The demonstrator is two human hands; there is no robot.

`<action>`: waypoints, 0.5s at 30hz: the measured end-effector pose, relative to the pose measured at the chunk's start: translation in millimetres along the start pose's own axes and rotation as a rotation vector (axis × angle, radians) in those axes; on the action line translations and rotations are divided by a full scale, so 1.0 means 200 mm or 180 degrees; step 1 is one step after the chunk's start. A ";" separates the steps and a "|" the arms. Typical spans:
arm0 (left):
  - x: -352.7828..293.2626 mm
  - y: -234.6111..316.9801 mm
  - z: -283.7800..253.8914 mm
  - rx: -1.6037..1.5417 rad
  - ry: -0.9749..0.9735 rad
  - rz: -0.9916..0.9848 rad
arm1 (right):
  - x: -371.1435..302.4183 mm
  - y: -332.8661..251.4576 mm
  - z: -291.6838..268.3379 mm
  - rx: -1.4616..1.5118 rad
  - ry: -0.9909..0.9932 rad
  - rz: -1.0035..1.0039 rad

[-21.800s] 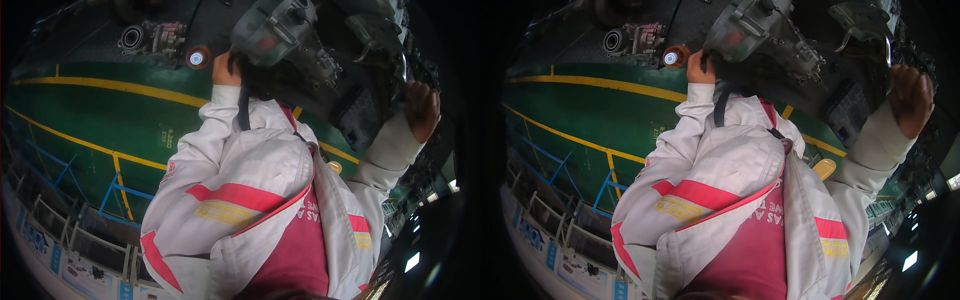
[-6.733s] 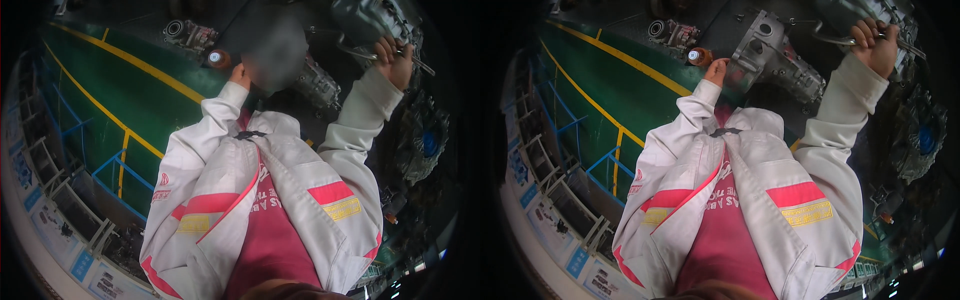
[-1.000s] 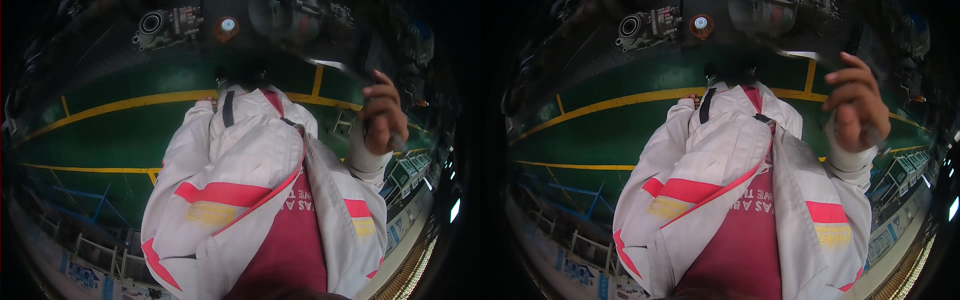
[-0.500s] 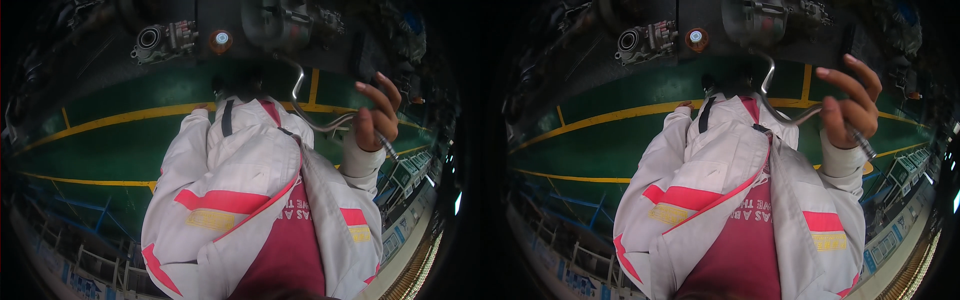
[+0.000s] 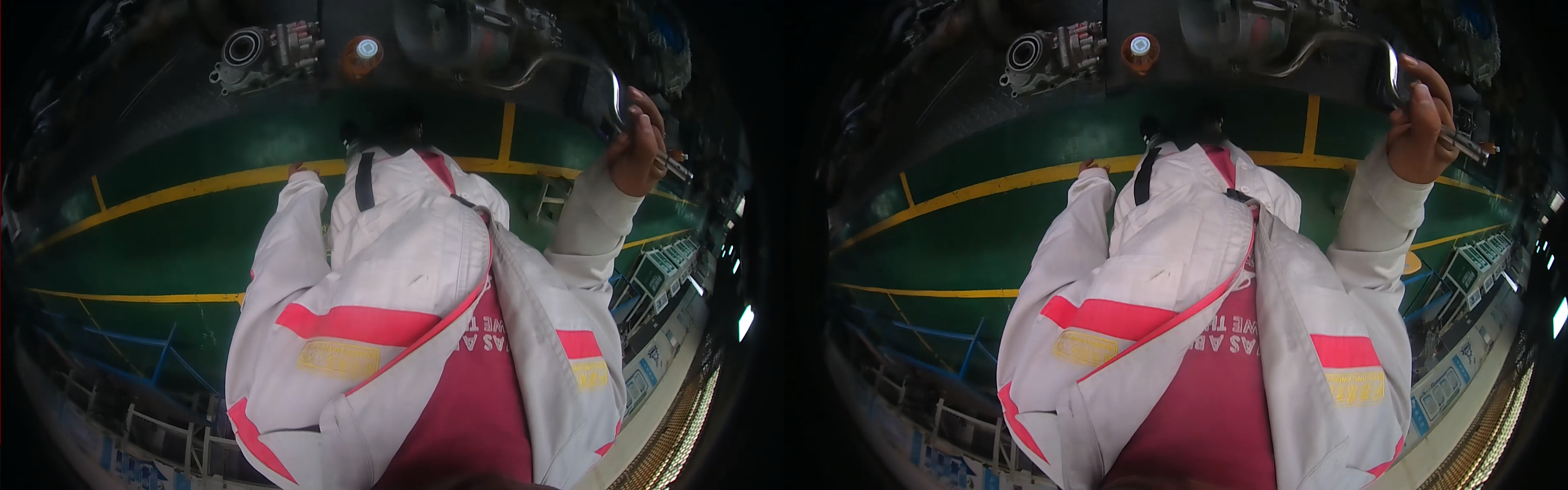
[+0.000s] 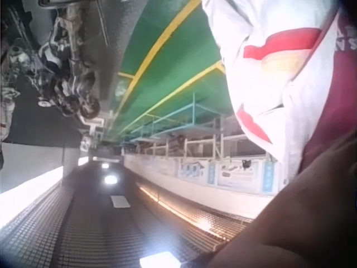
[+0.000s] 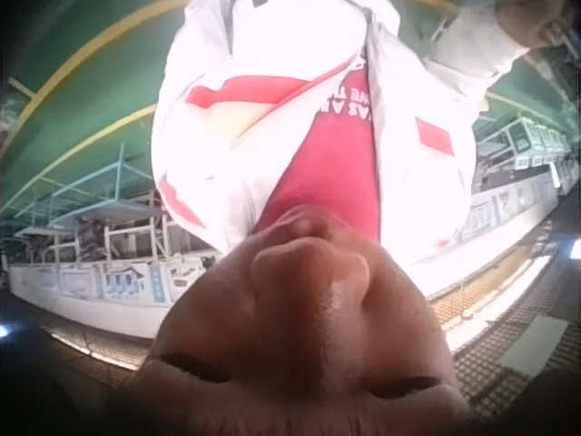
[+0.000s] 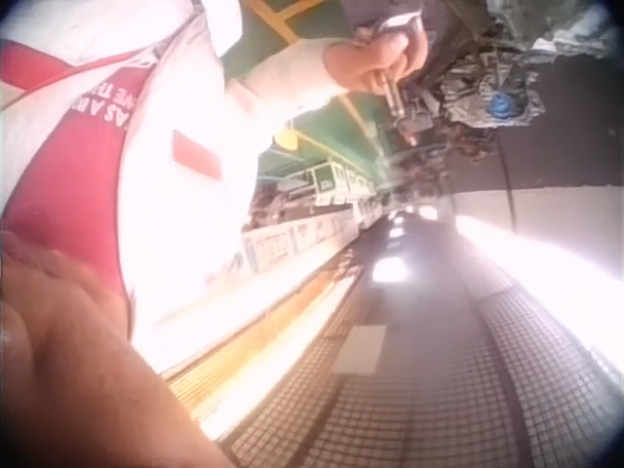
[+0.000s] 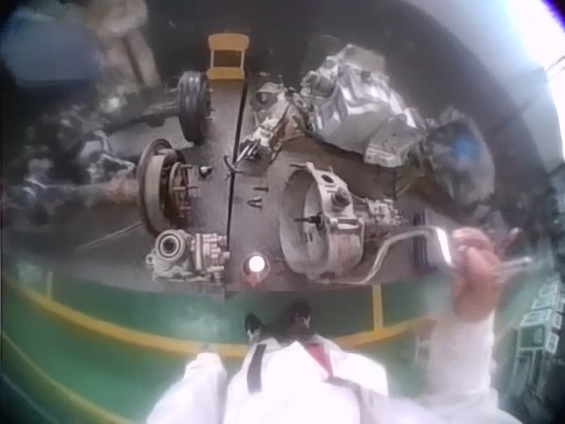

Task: The person disassembles a transmission housing by loosening bolts with a wrench and removing casing sections, then reassembles the transmission parts by fitting the housing components together and tightening the bolts with the wrench.

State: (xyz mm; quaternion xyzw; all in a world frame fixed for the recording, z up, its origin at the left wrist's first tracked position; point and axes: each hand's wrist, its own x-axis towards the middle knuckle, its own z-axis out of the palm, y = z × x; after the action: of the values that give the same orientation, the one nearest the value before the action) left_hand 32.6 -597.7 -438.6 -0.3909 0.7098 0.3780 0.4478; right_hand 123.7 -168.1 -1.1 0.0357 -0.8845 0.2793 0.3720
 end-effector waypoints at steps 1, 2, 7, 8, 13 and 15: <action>0.02 0.01 -0.01 -0.0002 0.0040 0.0017 | 0.01 -0.03 0.00 0.0246 -0.0276 -0.0108; 0.01 -0.04 -0.04 0.0010 0.0074 -0.0007 | -0.01 -0.11 -0.02 0.0478 -0.0580 -0.0110; 0.07 -0.02 -0.07 -0.0015 0.0140 0.0032 | 0.02 0.02 0.00 0.0529 -0.0361 -0.0202; 0.06 -0.06 -0.08 -0.0004 0.0148 0.0015 | 0.02 -0.02 -0.04 0.0669 -0.0767 -0.0292; 0.11 -0.04 -0.08 0.0046 0.0166 0.0134 | -0.03 0.02 -0.06 0.0340 0.0192 0.1590; 0.10 -0.09 -0.09 0.0111 0.0150 0.0162 | 0.02 -0.06 -0.10 0.0271 -0.1216 -0.0127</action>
State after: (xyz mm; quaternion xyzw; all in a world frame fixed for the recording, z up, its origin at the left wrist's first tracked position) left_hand 35.7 -625.0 -455.4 -0.3736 0.7364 0.3675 0.4280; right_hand 137.0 -167.5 19.6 0.1212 -0.9255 0.2972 0.2010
